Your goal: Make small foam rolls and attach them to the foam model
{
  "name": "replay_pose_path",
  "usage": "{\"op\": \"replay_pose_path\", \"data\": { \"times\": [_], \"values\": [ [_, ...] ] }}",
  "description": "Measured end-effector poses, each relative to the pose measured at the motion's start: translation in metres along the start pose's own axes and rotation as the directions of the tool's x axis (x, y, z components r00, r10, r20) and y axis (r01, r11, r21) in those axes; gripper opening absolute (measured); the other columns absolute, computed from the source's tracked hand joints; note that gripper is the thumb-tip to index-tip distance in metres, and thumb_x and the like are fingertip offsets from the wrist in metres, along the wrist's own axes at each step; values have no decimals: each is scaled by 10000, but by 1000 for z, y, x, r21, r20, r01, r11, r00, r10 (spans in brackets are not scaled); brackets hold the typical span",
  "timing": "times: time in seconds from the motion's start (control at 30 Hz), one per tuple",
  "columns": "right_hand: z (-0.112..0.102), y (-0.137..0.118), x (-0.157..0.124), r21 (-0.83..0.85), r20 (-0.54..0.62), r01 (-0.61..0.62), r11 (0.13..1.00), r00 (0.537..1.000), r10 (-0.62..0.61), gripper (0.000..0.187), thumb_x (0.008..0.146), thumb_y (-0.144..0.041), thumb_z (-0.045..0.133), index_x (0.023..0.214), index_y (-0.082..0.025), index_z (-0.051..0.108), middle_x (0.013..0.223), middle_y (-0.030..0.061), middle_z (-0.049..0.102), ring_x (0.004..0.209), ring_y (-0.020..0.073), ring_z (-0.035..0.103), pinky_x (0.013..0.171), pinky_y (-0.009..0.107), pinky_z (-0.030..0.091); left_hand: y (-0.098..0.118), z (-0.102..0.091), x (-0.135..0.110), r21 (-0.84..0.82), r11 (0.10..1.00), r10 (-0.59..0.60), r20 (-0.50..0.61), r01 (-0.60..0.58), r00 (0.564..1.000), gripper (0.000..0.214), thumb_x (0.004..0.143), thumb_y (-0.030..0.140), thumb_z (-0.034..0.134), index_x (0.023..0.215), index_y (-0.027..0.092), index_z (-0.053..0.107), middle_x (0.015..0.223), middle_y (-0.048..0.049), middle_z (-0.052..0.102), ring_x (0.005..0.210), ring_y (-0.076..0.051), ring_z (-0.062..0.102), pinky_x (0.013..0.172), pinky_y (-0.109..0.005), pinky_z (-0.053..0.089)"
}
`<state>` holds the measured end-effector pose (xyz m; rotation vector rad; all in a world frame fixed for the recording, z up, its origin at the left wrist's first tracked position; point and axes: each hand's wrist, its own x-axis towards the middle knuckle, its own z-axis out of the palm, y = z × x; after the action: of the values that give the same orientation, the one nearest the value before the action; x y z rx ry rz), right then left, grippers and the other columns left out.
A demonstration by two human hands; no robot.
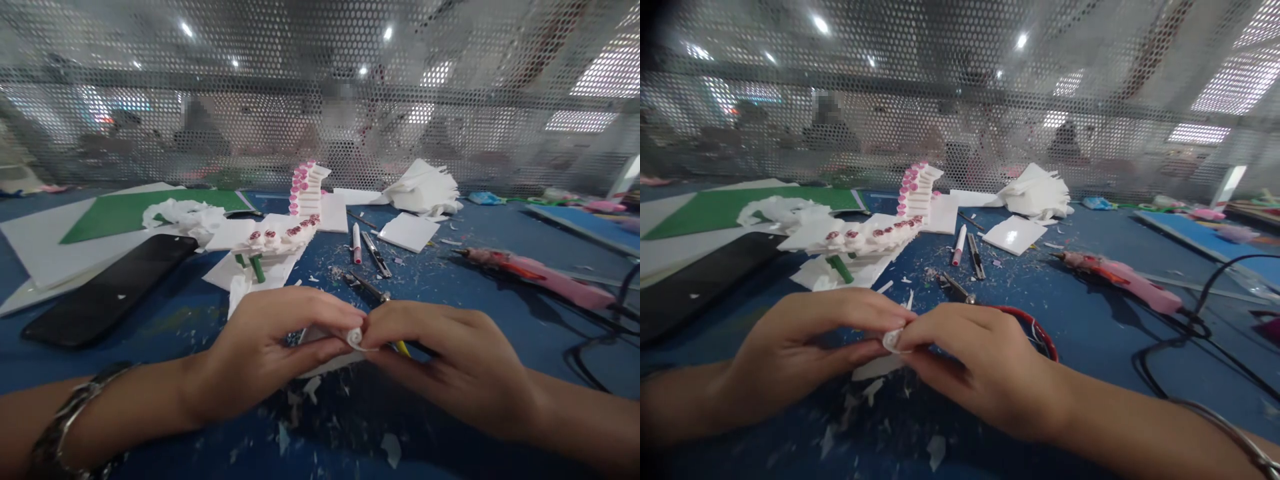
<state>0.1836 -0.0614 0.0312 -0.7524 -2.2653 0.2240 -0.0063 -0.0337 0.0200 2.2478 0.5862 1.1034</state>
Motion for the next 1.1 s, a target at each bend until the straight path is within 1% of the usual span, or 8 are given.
{"op": "replay_pose_path", "data": {
  "times": [0.13, 0.23, 0.33, 0.47, 0.67, 0.8, 0.93, 1.1],
  "values": [
    [-1, 2, 1, -22, 10, -16, 1000, 1000, 16, 51, 767, -142, 536, 758, -191, 547, 681, -18, 657, 602, 56, 599, 579, 128, 462, -3, -1, 1, 66, 996, 62, 38, -64, 997, 189, 748, 130, 574, 885, 238, 645, 880, -14, 696, 798, -150, 638, 721, -234, 491],
    [-1, 5, 1, -54, 9, -39, 998, 999, 40, 30, 761, -181, 564, 735, -183, 549, 649, -14, 649, 573, 54, 590, 567, 119, 454, -4, 0, 1, 67, 996, 62, 50, -65, 997, 181, 761, 128, 559, 893, 221, 640, 869, -18, 695, 797, -142, 634, 721, -217, 485],
    [-1, 7, 0, -83, 7, 2, 997, 1000, -2, 28, 761, -169, 564, 736, -171, 552, 653, -4, 639, 580, 54, 582, 576, 120, 450, -5, 2, 0, 66, 997, 46, 56, -49, 997, 188, 753, 109, 563, 893, 212, 636, 864, -16, 692, 786, -130, 632, 724, -194, 478],
    [1, 9, -3, -109, 22, 74, 991, 997, -72, 46, 788, -149, 521, 750, -168, 539, 668, 1, 626, 595, 53, 566, 575, 134, 445, -7, 4, -1, 43, 999, 28, 51, -31, 998, 213, 751, 99, 555, 902, 224, 636, 857, -10, 688, 778, -128, 630, 721, -195, 476],
    [4, 13, -5, -101, 36, 105, 989, 994, -102, 67, 819, -152, 472, 779, -169, 522, 674, 0, 608, 608, 55, 534, 587, 150, 443, -9, 6, -2, 11, 1000, 15, 64, -16, 998, 204, 753, 103, 543, 894, 218, 635, 866, -30, 685, 798, -147, 626, 734, -232, 482],
    [5, 14, -7, -131, 63, 139, 981, 989, -132, 69, 826, -163, 470, 783, -160, 524, 671, 10, 597, 610, 64, 524, 590, 169, 445, -8, 7, -3, -3, 1000, 9, 73, -9, 997, 168, 751, 125, 559, 874, 209, 636, 851, -29, 684, 785, -138, 625, 721, -221, 484],
    [6, 14, -7, -144, 70, 144, 979, 988, -135, 80, 825, -146, 465, 773, -150, 526, 665, 17, 600, 605, 67, 525, 591, 174, 445, -8, 7, -3, 24, 1000, 16, 86, -18, 996, 172, 755, 111, 544, 880, 197, 627, 845, -26, 684, 784, -129, 625, 717, -214, 484],
    [5, 14, -5, -80, 46, 169, 982, 985, -166, 55, 808, -129, 488, 771, -135, 529, 648, 26, 596, 595, 70, 536, 579, 179, 447, -6, 6, 0, 64, 996, 61, 64, -65, 996, 118, 716, 76, 566, 791, 160, 603, 810, -42, 685, 758, -117, 628, 705, -190, 477]
  ]
}}
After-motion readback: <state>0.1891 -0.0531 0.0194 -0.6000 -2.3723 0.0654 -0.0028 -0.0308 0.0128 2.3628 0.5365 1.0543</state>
